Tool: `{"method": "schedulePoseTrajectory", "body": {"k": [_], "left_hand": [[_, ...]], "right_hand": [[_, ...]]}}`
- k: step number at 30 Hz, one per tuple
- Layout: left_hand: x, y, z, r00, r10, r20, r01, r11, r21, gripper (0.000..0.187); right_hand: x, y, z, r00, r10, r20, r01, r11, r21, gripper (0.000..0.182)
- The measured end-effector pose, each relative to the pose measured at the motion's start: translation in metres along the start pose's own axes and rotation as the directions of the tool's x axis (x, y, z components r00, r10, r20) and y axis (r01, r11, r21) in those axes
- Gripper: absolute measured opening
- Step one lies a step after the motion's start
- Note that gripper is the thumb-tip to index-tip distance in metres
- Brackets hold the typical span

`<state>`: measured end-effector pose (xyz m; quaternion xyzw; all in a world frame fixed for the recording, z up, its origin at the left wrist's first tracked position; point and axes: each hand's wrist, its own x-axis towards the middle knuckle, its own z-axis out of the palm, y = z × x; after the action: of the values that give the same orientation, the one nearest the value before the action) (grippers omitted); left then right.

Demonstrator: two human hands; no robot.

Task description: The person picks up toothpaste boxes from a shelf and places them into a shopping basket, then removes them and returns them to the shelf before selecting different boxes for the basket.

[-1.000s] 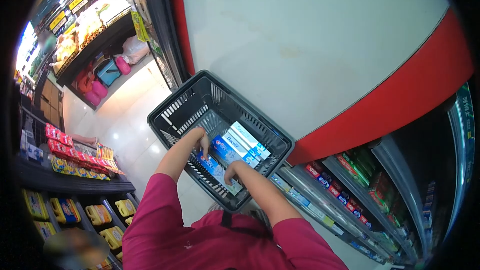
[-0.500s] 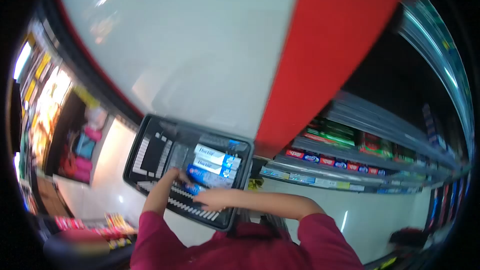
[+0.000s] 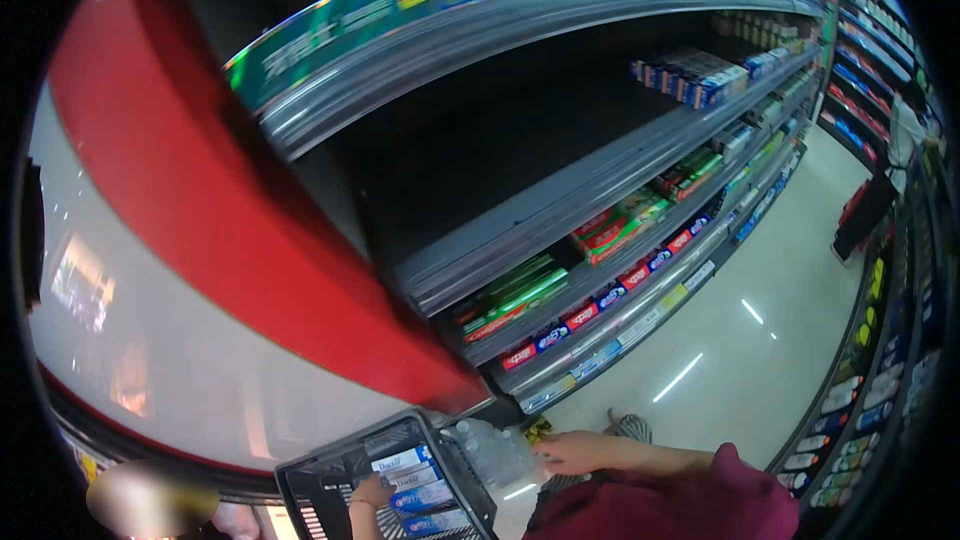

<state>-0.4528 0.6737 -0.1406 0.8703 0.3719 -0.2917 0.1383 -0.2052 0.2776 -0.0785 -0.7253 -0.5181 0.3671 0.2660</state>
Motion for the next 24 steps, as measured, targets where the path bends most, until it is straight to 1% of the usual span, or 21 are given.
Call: {"method": "schedulePoseTrajectory", "body": {"k": [2,3,6,8,9,10,12,13,14,15,16,18,19,20,21,22,23,24], "left_hand": [[-0.039,0.038,-0.034,0.993,-0.006,-0.12,-0.009,0.992,-0.13,0.069],[-0.049,0.047,-0.033,0.965,0.021,-0.262,-0.043,0.996,-0.079,0.059],[-0.092,0.077,-0.048,0.953,0.048,-0.3,-0.091,0.987,-0.131,0.059],[-0.107,0.099,-0.051,0.993,-0.023,-0.12,0.02,0.999,-0.029,0.068],[-0.121,0.116,-0.057,0.997,-0.074,-0.029,0.075,0.997,0.028,0.073],[-0.138,0.139,-0.062,0.992,-0.019,-0.127,0.028,0.997,0.068,0.069],[-0.175,0.203,-0.077,0.946,0.1,-0.309,-0.05,0.985,0.165,0.062],[-0.156,0.204,-0.058,0.901,0.229,-0.367,-0.226,0.973,0.052,0.059],[-0.192,0.285,-0.108,0.982,0.079,-0.171,-0.098,0.99,-0.104,0.052],[-0.188,0.309,-0.106,0.943,0.221,-0.249,-0.262,0.954,-0.143,0.048],[-0.183,0.331,-0.103,0.876,0.353,-0.328,-0.422,0.891,-0.169,0.045],[-0.185,0.397,-0.123,0.72,0.55,-0.423,-0.636,0.766,-0.088,0.042],[-0.184,0.429,-0.132,0.618,0.63,-0.47,-0.727,0.686,-0.037,0.041],[-0.173,0.449,-0.134,0.65,0.631,-0.423,-0.691,0.723,0.017,0.048],[-0.159,0.476,-0.14,0.582,0.677,-0.45,-0.737,0.673,0.059,0.045],[-0.151,0.504,-0.148,0.514,0.719,-0.468,-0.778,0.621,0.098,0.043],[-0.158,0.538,-0.161,0.409,0.736,-0.539,-0.804,0.57,0.168,0.037],[-0.165,0.574,-0.175,0.299,0.742,-0.6,-0.82,0.521,0.237,0.033]], "right_hand": [[0.0,0.009,-0.001,0.991,-0.06,0.122,0.063,0.998,-0.02,0.038],[-0.001,0.015,-0.002,0.99,-0.057,0.129,0.065,0.996,-0.063,0.04],[-0.007,0.046,-0.011,0.99,-0.045,0.131,0.065,0.985,-0.16,0.04],[-0.018,0.065,-0.031,0.989,-0.044,0.139,0.07,0.979,-0.19,0.04],[-0.026,0.074,-0.041,0.988,-0.046,0.147,0.075,0.976,-0.203,0.04],[-0.033,0.083,-0.055,0.988,-0.031,0.154,0.066,0.972,-0.224,0.04],[-0.05,0.104,-0.081,0.986,-0.004,0.166,0.048,0.964,-0.263,0.04],[-0.059,0.116,-0.096,0.99,-0.026,0.142,0.063,0.964,-0.257,0.04],[-0.068,0.128,-0.114,0.992,-0.049,0.118,0.078,0.965,-0.251,0.039],[-0.077,0.14,-0.132,0.993,-0.07,0.096,0.092,0.965,-0.247,0.038],[-0.088,0.153,-0.149,0.996,-0.087,0.032,0.092,0.968,-0.235,0.038],[-0.106,0.182,-0.188,0.989,-0.115,-0.093,0.092,0.97,-0.225,0.037],[-0.118,0.192,-0.212,0.967,-0.15,-0.208,0.11,0.975,-0.196,0.035],[-0.126,0.207,-0.238,0.926,-0.216,-0.309,0.16,0.968,-0.195,0.033],[-0.136,0.215,-0.267,0.875,-0.275,-0.4,0.21,0.958,-0.197,0.031],[-0.151,0.219,-0.299,0.801,-0.345,-0.489,0.221,0.93,-0.294,0.029],[-0.17,0.21,-0.336,0.717,-0.413,-0.562,0.217,0.898,-0.383,0.027],[-0.19,0.2,-0.369,0.64,-0.433,-0.634,0.184,0.888,-0.421,0.024]]}}
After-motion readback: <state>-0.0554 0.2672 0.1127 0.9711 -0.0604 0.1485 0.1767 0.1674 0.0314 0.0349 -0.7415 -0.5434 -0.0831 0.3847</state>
